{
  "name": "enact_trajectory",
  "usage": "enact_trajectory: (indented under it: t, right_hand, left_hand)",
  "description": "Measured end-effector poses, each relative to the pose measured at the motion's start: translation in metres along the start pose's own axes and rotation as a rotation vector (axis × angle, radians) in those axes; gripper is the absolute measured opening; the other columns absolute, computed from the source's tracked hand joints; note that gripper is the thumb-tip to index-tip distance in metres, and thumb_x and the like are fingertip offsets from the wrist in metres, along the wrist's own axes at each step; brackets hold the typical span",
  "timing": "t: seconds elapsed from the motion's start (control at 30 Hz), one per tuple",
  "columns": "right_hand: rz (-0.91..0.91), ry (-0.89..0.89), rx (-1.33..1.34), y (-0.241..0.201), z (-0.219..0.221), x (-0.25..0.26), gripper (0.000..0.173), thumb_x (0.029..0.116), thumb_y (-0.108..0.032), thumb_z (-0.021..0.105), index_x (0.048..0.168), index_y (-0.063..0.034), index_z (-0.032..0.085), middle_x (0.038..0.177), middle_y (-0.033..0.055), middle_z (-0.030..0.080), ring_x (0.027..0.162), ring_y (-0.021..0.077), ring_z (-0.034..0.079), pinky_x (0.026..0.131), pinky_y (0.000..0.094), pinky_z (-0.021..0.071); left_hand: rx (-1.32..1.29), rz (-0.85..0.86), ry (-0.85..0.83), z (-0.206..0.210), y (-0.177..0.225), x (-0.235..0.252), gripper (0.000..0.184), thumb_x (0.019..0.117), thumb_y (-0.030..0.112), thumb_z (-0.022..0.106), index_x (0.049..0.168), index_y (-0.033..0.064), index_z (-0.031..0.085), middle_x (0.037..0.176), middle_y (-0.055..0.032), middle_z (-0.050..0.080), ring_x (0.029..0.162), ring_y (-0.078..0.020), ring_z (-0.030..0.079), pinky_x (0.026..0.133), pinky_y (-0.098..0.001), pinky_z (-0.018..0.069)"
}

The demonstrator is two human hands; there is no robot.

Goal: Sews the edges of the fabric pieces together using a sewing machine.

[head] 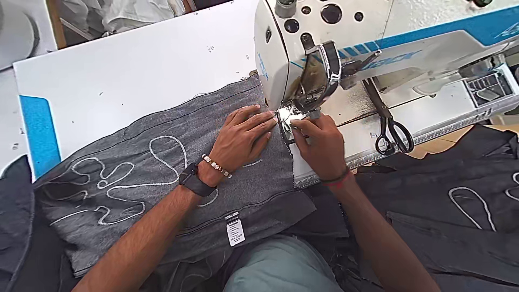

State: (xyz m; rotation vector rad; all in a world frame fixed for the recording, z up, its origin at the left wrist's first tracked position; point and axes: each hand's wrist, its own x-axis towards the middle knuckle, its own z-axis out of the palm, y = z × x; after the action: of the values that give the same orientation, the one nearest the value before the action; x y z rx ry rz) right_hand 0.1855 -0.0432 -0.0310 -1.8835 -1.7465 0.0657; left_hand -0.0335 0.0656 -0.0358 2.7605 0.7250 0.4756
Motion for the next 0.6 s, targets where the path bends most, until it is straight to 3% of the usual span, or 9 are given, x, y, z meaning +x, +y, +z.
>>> enact_trajectory:
  t: [0.1, 0.2, 0.27, 0.4, 0.6]
  right_hand:
    - [-0.113, 0.104, 0.020, -0.014, 0.017, -0.004, 0.023, 0.0982, -0.015, 0.060, 0.114, -0.0163, 0.077, 0.110, 0.0060, 0.072, 0.101, 0.0245, 0.065, 0.082, 0.0407, 0.0534]
    - [-0.226, 0.069, 0.021, -0.020, 0.017, -0.019, 0.029, 0.0989, -0.011, 0.057, 0.118, -0.0197, 0.077, 0.129, -0.0014, 0.071, 0.122, 0.0198, 0.062, 0.098, 0.0421, 0.0477]
    - [-0.234, 0.047, -0.006, -0.020, 0.018, -0.028, 0.033, 0.0976, -0.011, 0.055, 0.120, -0.0216, 0.077, 0.133, -0.0047, 0.070, 0.128, 0.0174, 0.060, 0.103, 0.0431, 0.0446]
    - [-0.201, 0.063, -0.064, -0.020, 0.021, -0.032, 0.034, 0.0959, -0.012, 0.055, 0.119, -0.0238, 0.077, 0.132, -0.0066, 0.071, 0.127, 0.0156, 0.060, 0.103, 0.0426, 0.0434]
    - [-0.185, 0.071, -0.038, -0.020, 0.022, -0.032, 0.032, 0.0957, -0.013, 0.056, 0.117, -0.0224, 0.078, 0.129, -0.0061, 0.073, 0.124, 0.0153, 0.062, 0.102, 0.0427, 0.0441]
  left_hand:
    - [0.000, 0.030, 0.010, -0.002, -0.004, 0.000, 0.039, 0.1053, 0.032, 0.048, 0.138, 0.0209, 0.068, 0.147, 0.0045, 0.061, 0.144, -0.0237, 0.046, 0.119, -0.0452, 0.0337]
    - [-0.006, 0.077, -0.009, -0.005, -0.011, 0.001, 0.040, 0.1055, 0.032, 0.048, 0.139, 0.0226, 0.067, 0.148, 0.0032, 0.060, 0.143, -0.0255, 0.046, 0.119, -0.0472, 0.0327]
    - [0.001, 0.126, -0.021, -0.003, -0.021, 0.004, 0.040, 0.1056, 0.036, 0.046, 0.140, 0.0287, 0.066, 0.147, 0.0040, 0.059, 0.142, -0.0252, 0.046, 0.117, -0.0478, 0.0330]
    - [0.020, 0.214, -0.042, -0.007, -0.036, 0.009, 0.039, 0.1041, 0.038, 0.048, 0.138, 0.0365, 0.066, 0.145, 0.0041, 0.060, 0.138, -0.0261, 0.047, 0.114, -0.0486, 0.0333]
    - [0.066, 0.228, -0.040, -0.007, -0.036, 0.011, 0.039, 0.1022, 0.038, 0.049, 0.137, 0.0394, 0.066, 0.144, 0.0019, 0.061, 0.136, -0.0288, 0.048, 0.112, -0.0512, 0.0326]
